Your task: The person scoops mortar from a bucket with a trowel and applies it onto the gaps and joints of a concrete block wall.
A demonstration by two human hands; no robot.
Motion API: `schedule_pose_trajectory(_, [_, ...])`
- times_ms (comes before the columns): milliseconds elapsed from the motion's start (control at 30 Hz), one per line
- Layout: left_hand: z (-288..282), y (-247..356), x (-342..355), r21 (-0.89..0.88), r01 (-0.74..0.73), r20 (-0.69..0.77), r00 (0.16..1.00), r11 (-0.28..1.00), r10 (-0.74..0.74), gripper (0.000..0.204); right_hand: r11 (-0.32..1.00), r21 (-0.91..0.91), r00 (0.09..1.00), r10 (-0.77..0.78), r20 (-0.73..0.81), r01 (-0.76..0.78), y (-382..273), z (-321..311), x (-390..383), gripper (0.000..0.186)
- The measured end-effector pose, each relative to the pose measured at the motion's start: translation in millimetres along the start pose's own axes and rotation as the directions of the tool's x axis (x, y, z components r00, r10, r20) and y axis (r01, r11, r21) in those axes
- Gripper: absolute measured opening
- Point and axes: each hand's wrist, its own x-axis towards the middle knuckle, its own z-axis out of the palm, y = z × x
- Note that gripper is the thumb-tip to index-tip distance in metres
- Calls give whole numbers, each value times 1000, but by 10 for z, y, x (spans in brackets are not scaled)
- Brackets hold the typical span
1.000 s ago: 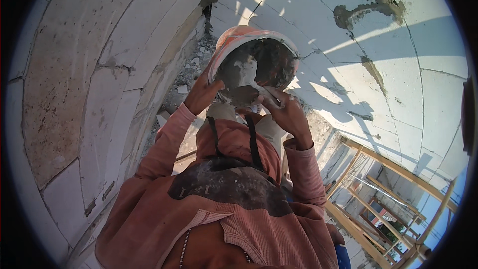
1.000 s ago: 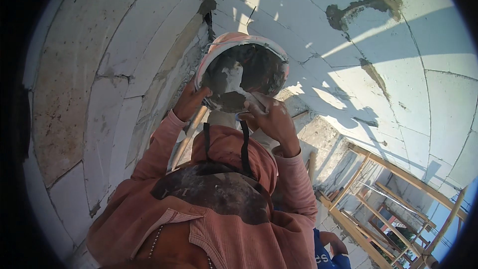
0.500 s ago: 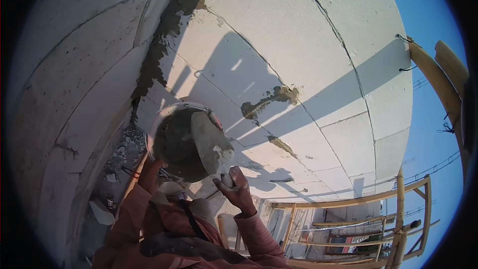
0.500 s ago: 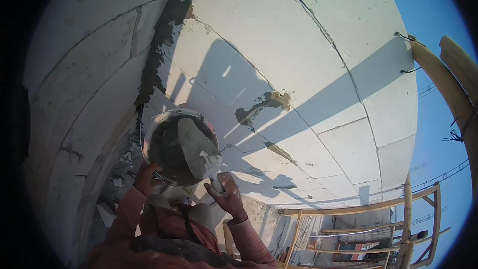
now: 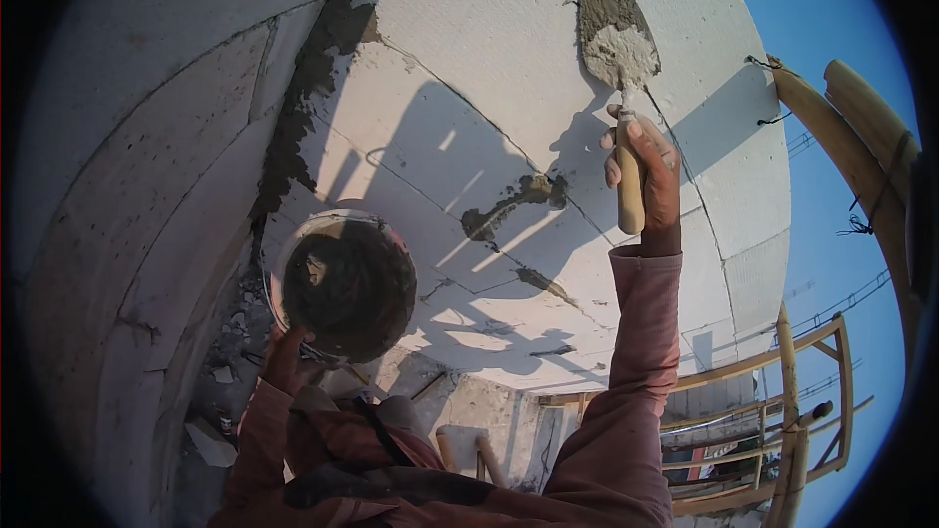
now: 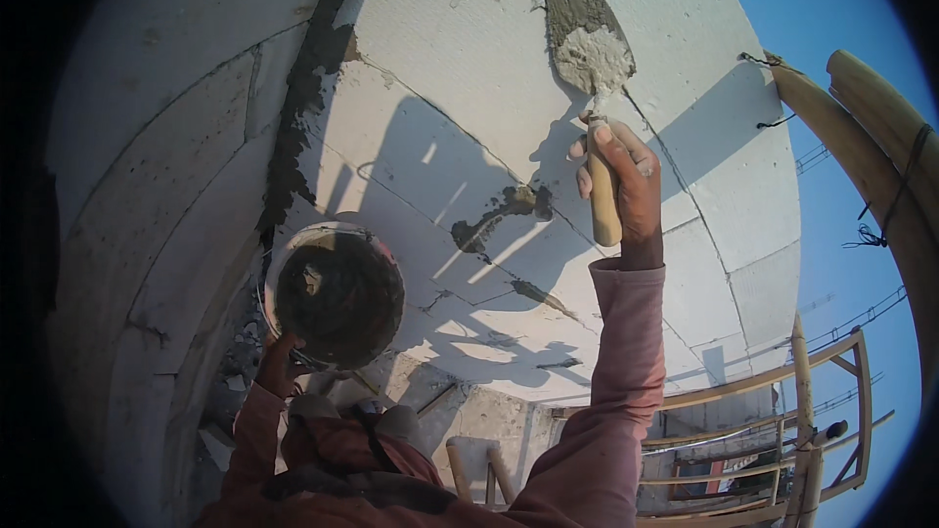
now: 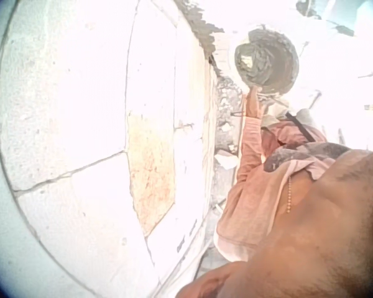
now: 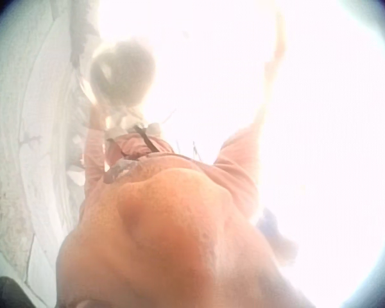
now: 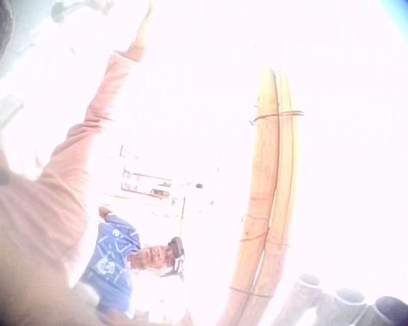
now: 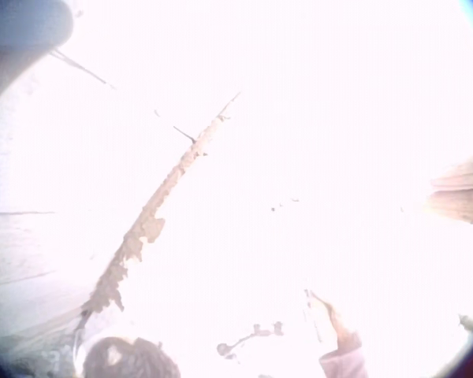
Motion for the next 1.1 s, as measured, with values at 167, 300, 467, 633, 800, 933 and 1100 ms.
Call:
schedule_pose_trajectory(167, [-388, -112, -19, 12, 11, -108, 994, 1000, -10, 26, 995, -100, 1000, 9, -15, -10, -219, -255, -130, 45])
schedule_pose_trajectory(300, [-655, -198, 10, 150, -96, -17, 995, 984, 99, 31, 943, -333, 993, -37, -113, -3, -349, -185, -368, 46])
schedule_pose_trajectory(467, [-567, -154, -31, 129, 32, -119, 993, 991, -16, 32, 794, -607, 1000, -23, -10, 12, -538, 123, -191, 47])
schedule_pose_trajectory(633, [-687, -288, -46, 49, 1, -206, 978, 999, 9, 32, 790, -613, 996, -51, -67, -1, -664, 206, -77, 45])
schedule_pose_trajectory(800, [-833, -319, -105, 138, -7, -167, 985, 990, 31, 40, 896, -435, 989, -134, -68, 92, -753, -334, -126, 46])
schedule_pose_trajectory(933, [-658, -193, -167, 218, 62, -266, 964, 974, -2, 40, 957, -281, 996, -65, 54, 77, -685, -459, 101, 47])
schedule_pose_trajectory(1100, [-1592, -918, 284, 534, -455, 192, 886, 713, 421, 35, 966, -255, 996, -21, 84, 42, -725, -517, 354, 44])
